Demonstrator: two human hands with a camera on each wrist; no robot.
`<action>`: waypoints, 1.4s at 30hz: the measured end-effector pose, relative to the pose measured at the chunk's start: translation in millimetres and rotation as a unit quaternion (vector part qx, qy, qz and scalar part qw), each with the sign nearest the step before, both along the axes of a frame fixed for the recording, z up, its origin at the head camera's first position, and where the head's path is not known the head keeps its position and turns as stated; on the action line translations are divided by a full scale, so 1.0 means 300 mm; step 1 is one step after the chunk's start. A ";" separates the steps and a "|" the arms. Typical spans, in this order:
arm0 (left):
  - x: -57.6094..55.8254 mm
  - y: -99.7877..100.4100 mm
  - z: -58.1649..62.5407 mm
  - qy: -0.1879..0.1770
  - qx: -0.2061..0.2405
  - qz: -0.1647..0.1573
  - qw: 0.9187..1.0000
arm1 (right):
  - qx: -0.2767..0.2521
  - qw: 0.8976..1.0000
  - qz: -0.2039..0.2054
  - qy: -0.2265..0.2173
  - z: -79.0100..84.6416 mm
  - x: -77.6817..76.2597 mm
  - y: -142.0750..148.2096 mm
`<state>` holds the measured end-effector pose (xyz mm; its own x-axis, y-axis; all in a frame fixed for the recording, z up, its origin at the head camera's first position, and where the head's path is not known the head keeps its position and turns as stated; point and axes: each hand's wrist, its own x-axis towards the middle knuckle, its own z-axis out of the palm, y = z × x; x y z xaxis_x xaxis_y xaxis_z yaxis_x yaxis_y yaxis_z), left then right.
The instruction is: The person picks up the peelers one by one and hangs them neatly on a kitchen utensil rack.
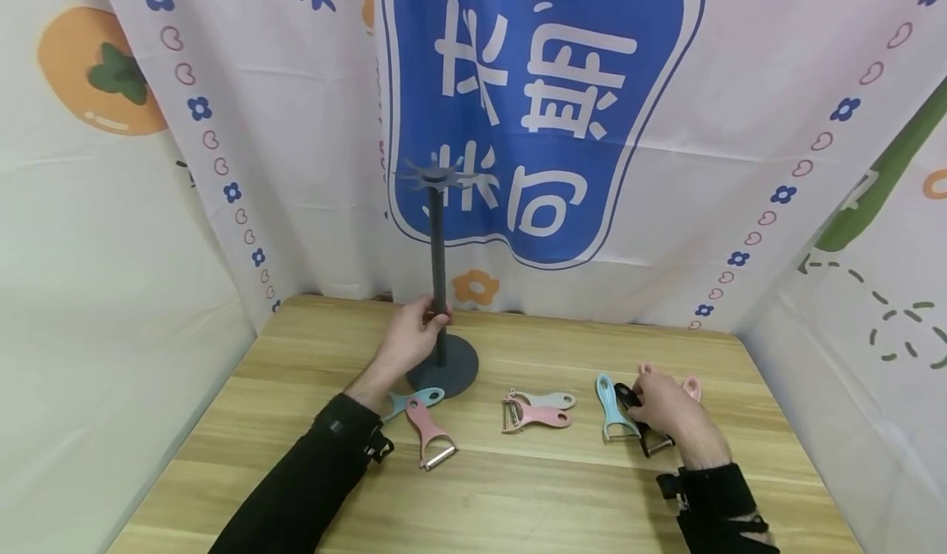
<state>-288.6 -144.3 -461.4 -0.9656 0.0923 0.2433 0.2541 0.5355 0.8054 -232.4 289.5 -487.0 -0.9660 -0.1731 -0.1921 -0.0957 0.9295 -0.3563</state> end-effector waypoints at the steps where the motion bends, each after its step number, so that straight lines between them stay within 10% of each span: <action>1: 0.001 0.006 -0.001 0.001 -0.001 -0.004 1.000 | -0.002 1.000 0.001 0.005 0.001 0.002 0.003; 20: 0.044 0.082 0.013 0.000 0.025 -0.078 0.997 | -0.054 0.983 0.013 0.176 0.047 -0.014 0.008; 42: 0.028 0.082 0.009 -0.006 0.003 -0.077 0.997 | -0.201 0.945 0.007 0.258 0.097 -0.020 -0.126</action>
<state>-280.3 -119.8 -458.5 -0.9427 0.2389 0.2329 0.3237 0.4852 0.8123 -238.4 251.8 -458.0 -0.9104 -0.1463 0.3871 -0.3644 0.7266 -0.5824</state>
